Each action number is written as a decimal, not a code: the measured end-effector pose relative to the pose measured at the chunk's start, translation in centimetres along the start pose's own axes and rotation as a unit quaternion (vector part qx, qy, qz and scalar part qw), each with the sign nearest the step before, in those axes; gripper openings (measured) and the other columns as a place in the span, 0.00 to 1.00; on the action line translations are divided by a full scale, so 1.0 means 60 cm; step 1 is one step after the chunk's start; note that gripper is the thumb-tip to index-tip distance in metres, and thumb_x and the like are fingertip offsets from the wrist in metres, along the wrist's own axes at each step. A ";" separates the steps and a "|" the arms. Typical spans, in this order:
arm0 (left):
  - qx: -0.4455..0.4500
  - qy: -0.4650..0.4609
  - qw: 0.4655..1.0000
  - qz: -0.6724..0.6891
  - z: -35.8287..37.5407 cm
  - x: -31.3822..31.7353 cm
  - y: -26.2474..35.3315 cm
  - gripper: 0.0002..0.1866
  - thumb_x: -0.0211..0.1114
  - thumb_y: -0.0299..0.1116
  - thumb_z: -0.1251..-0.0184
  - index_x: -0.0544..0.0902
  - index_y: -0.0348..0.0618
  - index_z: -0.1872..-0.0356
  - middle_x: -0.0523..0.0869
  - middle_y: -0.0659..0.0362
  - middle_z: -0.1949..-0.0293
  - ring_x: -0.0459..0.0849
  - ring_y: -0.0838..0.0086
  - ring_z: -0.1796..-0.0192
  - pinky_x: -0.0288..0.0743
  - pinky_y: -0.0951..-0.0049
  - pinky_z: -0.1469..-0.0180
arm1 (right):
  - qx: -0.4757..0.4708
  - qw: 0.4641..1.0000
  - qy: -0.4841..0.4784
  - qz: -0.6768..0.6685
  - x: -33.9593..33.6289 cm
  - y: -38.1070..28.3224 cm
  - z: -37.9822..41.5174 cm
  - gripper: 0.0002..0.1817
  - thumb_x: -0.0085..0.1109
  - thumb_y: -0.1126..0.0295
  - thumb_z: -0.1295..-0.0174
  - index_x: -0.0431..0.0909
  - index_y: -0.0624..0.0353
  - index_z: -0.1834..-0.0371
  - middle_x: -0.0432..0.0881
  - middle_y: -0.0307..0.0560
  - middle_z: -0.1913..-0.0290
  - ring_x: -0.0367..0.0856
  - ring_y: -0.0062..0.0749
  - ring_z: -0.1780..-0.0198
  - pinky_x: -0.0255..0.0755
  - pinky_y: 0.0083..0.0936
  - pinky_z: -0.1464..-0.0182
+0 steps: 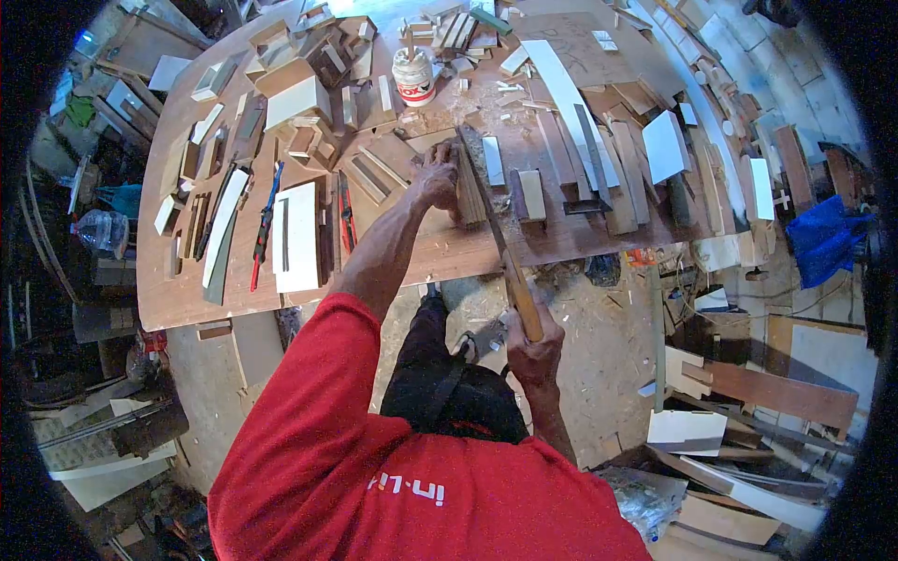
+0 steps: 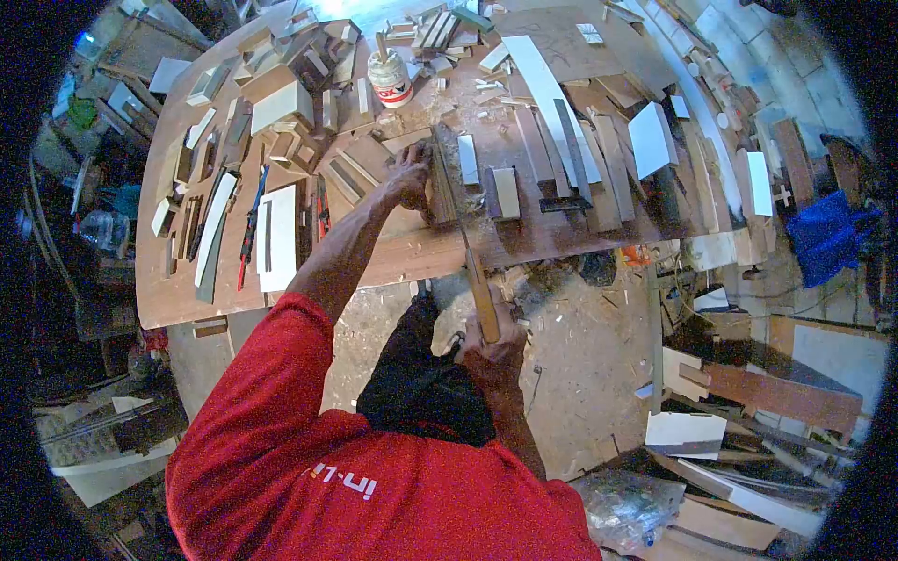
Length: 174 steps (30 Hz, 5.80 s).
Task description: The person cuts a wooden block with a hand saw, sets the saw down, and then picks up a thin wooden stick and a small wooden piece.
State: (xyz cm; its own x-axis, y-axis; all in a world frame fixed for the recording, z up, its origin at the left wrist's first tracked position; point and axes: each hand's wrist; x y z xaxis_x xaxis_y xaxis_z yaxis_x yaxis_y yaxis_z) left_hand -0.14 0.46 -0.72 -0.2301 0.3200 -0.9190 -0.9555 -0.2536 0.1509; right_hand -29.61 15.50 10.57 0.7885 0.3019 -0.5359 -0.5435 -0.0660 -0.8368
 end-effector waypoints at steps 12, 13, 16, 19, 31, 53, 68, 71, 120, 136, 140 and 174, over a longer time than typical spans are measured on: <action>0.010 0.038 0.999 0.026 0.016 -0.011 -0.001 0.62 0.81 0.42 0.75 0.58 0.43 0.29 0.55 0.49 0.28 0.52 0.48 0.26 0.60 0.29 0.37 | 0.040 0.998 0.004 -0.050 -0.007 -0.007 0.028 0.24 0.55 0.73 0.42 0.72 0.69 0.40 0.83 0.65 0.56 0.85 0.44 0.55 0.76 0.31 0.54; 0.005 0.042 0.999 0.024 0.015 -0.006 0.001 0.63 0.81 0.42 0.76 0.57 0.42 0.29 0.55 0.49 0.28 0.52 0.48 0.26 0.60 0.30 0.37 | -0.008 0.999 0.023 -0.024 -0.001 0.008 0.024 0.24 0.55 0.73 0.42 0.73 0.69 0.40 0.83 0.66 0.58 0.86 0.45 0.58 0.76 0.32 0.57; 0.011 0.046 0.999 0.025 0.004 0.014 -0.002 0.65 0.82 0.42 0.76 0.56 0.43 0.28 0.54 0.49 0.28 0.51 0.49 0.26 0.60 0.30 0.37 | 0.015 0.999 -0.013 0.027 0.015 0.025 -0.011 0.25 0.56 0.73 0.42 0.72 0.69 0.39 0.83 0.66 0.59 0.86 0.45 0.60 0.76 0.32 0.58; 0.013 0.023 0.999 0.020 0.005 0.005 0.001 0.66 0.83 0.41 0.77 0.54 0.45 0.27 0.53 0.49 0.27 0.50 0.49 0.25 0.60 0.29 0.37 | -0.001 1.000 0.002 -0.010 0.001 0.010 0.008 0.25 0.56 0.73 0.42 0.72 0.69 0.40 0.83 0.65 0.59 0.85 0.46 0.61 0.77 0.33 0.58; 0.022 0.045 0.999 0.000 -0.024 0.045 -0.025 0.70 0.83 0.50 0.80 0.52 0.43 0.26 0.49 0.50 0.24 0.47 0.51 0.24 0.56 0.29 0.35 | 0.039 0.996 0.021 -0.072 -0.028 -0.017 0.036 0.24 0.56 0.74 0.42 0.73 0.68 0.40 0.84 0.57 0.56 0.85 0.37 0.57 0.76 0.29 0.54; 0.019 0.036 0.998 0.056 0.012 0.006 -0.003 0.69 0.84 0.45 0.78 0.53 0.41 0.27 0.52 0.47 0.26 0.47 0.51 0.23 0.51 0.24 0.36 | -0.003 0.999 0.026 -0.025 -0.012 0.017 0.041 0.24 0.56 0.74 0.43 0.74 0.67 0.41 0.84 0.59 0.55 0.86 0.42 0.56 0.77 0.31 0.54; 0.070 0.084 0.994 0.005 0.021 0.024 -0.005 0.46 0.79 0.40 0.64 0.72 0.28 0.40 0.52 0.40 0.27 0.52 0.44 0.25 0.59 0.52 0.28 | 0.002 0.998 0.015 -0.057 -0.003 0.010 0.039 0.24 0.55 0.75 0.42 0.72 0.68 0.39 0.83 0.62 0.55 0.84 0.41 0.55 0.76 0.31 0.53; 0.085 0.063 0.994 -0.029 0.023 0.015 0.000 0.49 0.79 0.41 0.64 0.69 0.26 0.37 0.51 0.39 0.26 0.50 0.43 0.25 0.58 0.57 0.27 | 0.060 0.996 -0.064 0.030 0.006 -0.011 -0.002 0.25 0.54 0.76 0.41 0.71 0.68 0.38 0.82 0.61 0.51 0.83 0.40 0.52 0.75 0.30 0.50; 0.148 0.058 0.984 -0.079 -0.004 0.053 -0.018 0.40 0.73 0.54 0.57 0.80 0.28 0.47 0.62 0.34 0.32 0.45 0.40 0.24 0.41 0.49 0.24 | 0.030 0.999 -0.026 -0.015 0.012 0.040 -0.007 0.24 0.51 0.76 0.44 0.73 0.67 0.41 0.83 0.61 0.55 0.85 0.45 0.55 0.76 0.34 0.53; 0.123 0.013 0.987 -0.104 0.004 0.022 -0.009 0.62 0.79 0.62 0.70 0.66 0.24 0.36 0.52 0.35 0.27 0.43 0.40 0.24 0.41 0.50 0.23 | -0.082 0.995 0.056 0.003 0.000 0.053 0.033 0.25 0.54 0.74 0.45 0.73 0.66 0.41 0.83 0.62 0.67 0.85 0.46 0.70 0.76 0.33 0.68; 0.123 0.049 0.987 -0.087 0.014 0.018 -0.006 0.58 0.79 0.61 0.70 0.72 0.24 0.40 0.54 0.34 0.28 0.43 0.38 0.25 0.42 0.51 0.23 | -0.015 1.000 -0.008 -0.016 0.004 0.045 0.015 0.24 0.53 0.77 0.43 0.73 0.68 0.41 0.83 0.62 0.55 0.85 0.45 0.53 0.76 0.31 0.52; 0.103 0.037 0.994 -0.025 0.002 0.036 -0.012 0.61 0.84 0.51 0.75 0.66 0.31 0.34 0.49 0.41 0.25 0.46 0.40 0.25 0.59 0.41 0.30 | -0.018 0.999 0.028 -0.008 0.012 0.046 0.039 0.19 0.54 0.76 0.46 0.76 0.70 0.49 0.83 0.62 0.65 0.85 0.43 0.64 0.76 0.31 0.62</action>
State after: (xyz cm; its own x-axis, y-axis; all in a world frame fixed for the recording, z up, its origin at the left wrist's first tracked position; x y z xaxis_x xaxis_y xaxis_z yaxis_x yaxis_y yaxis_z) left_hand 0.04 1.45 -2.74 -0.1735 0.2574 -0.9506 -0.9848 -0.0447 0.1676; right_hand -31.21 17.78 8.11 0.8125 0.2496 -0.5268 -0.5205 -0.0965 -0.8484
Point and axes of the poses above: each hand's wrist, its own z-axis away from the middle knuckle, its own x-axis out of the palm, y = z × x
